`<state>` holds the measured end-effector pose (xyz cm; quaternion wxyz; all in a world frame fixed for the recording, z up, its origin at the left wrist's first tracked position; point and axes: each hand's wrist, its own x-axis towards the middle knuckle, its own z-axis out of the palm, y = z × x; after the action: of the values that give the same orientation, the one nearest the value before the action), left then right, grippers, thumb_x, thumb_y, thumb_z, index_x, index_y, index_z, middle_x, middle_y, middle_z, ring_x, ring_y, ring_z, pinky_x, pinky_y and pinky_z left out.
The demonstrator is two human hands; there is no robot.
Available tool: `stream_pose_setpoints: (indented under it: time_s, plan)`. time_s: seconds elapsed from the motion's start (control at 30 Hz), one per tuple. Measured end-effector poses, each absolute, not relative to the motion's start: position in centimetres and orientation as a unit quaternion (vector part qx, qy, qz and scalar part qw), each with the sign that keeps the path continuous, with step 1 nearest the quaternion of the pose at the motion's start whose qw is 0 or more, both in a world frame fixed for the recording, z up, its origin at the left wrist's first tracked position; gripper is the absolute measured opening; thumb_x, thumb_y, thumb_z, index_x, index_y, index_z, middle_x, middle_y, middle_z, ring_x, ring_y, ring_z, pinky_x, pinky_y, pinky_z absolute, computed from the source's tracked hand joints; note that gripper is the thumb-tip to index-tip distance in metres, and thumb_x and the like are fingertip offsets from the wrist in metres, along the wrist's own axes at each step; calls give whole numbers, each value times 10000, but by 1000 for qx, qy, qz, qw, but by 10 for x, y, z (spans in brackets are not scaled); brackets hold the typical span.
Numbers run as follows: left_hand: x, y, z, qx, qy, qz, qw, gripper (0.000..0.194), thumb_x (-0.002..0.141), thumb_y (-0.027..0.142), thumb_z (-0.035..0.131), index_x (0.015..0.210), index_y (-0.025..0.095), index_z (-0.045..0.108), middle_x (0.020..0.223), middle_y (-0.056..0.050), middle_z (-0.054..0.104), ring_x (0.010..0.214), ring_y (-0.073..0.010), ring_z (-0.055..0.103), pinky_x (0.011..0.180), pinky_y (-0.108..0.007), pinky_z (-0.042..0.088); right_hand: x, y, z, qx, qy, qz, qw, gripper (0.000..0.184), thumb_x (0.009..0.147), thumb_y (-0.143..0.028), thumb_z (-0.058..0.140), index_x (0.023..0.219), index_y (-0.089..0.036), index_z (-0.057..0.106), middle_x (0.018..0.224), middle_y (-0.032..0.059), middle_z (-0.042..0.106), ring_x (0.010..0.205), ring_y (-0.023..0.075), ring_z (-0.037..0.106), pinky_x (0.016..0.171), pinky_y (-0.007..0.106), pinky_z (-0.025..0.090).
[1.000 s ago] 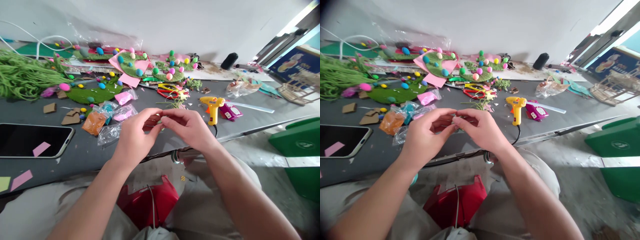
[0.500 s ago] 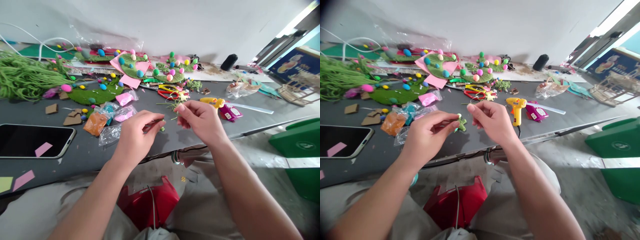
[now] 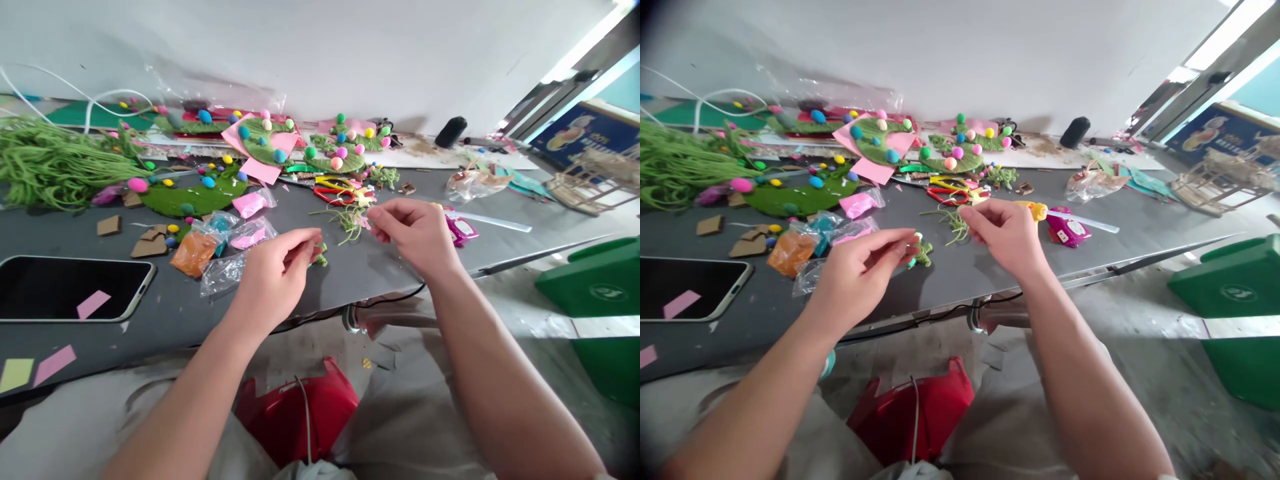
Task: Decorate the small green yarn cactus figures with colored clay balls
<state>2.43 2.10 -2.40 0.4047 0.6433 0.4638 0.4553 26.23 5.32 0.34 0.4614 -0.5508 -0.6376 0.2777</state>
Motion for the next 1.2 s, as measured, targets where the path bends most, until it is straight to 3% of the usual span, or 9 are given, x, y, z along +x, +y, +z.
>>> stream_pose_setpoints:
  time_s: [0.17, 0.27, 0.37, 0.5, 0.7, 0.8, 0.93, 1.07, 1.2]
  plan:
    - [24, 24, -22, 603, 472, 464, 446, 294, 866, 294, 796, 1145, 203, 778, 1060, -61, 808, 946, -211, 770, 858, -303, 631, 270, 65, 3, -543, -630, 280, 479, 235, 867, -391, 784, 999, -198, 760, 796, 9, 696, 671, 119, 633, 645, 261, 519]
    - [27, 23, -19, 608, 485, 455, 433, 265, 794, 314, 863, 1030, 209, 805, 956, -48, 811, 867, -203, 763, 798, -283, 622, 266, 69, 6, -548, -615, 339, 454, 383, 935, -530, 667, 842, -166, 745, 656, 9, 639, 541, 100, 558, 526, 244, 451]
    - [29, 20, -14, 610, 468, 450, 455, 197, 877, 398, 784, 931, 210, 807, 858, -36, 795, 725, -166, 741, 687, -249, 600, 254, 81, 6, -537, -647, 323, 434, 362, 848, -504, 774, 758, -155, 738, 611, 0, 617, 532, 93, 512, 505, 239, 407]
    - [24, 19, -6, 565, 460, 481, 487, 275, 929, 448, 714, 837, 197, 776, 712, -16, 741, 566, -127, 676, 553, -216, 554, 231, 121, -3, -499, -696, 294, 425, 195, 820, -302, 769, 955, -162, 758, 872, 34, 741, 717, 128, 627, 659, 261, 512]
    - [12, 26, 3, 478, 449, 559, 508, 184, 820, 284, 841, 966, 180, 801, 873, -51, 804, 782, -173, 762, 772, -262, 630, 190, 176, -19, -517, -735, 281, 337, 326, 937, -439, 630, 811, -149, 710, 663, 26, 663, 587, 131, 565, 600, 277, 492]
    - [11, 28, 2, 396, 396, 583, 588, 193, 919, 287, 730, 1061, 161, 765, 971, -91, 813, 868, -210, 789, 839, -339, 650, 176, 188, -26, -508, -786, 204, 286, 138, 843, -190, 708, 955, -132, 762, 858, 51, 746, 774, 163, 641, 774, 299, 529]
    - [10, 30, 2, 320, 367, 582, 652, 135, 954, 212, 658, 1035, 133, 732, 967, -121, 811, 886, -207, 794, 836, -333, 647, 168, 195, -36, -491, -813, 194, 245, 285, 803, -41, 646, 1036, -127, 784, 1013, 92, 782, 946, 225, 693, 921, 364, 528]
    - [7, 32, 2, 298, 351, 588, 665, 204, 857, 118, 759, 1057, 152, 740, 1031, -97, 811, 955, -184, 782, 893, -299, 619, 170, 178, -30, -481, -816, 182, 264, 218, 930, -171, 609, 1075, -152, 772, 1155, 107, 771, 1119, 253, 681, 1042, 404, 495]
    - [17, 29, -1, 281, 335, 581, 686, 245, 806, 87, 789, 1037, 163, 761, 1068, -84, 806, 1006, -185, 767, 943, -311, 600, 173, 124, -2, -422, -758, 263, 423, 514, 1084, -519, 360, 1222, -170, 712, 1209, 96, 758, 1159, 215, 695, 1010, 364, 540]
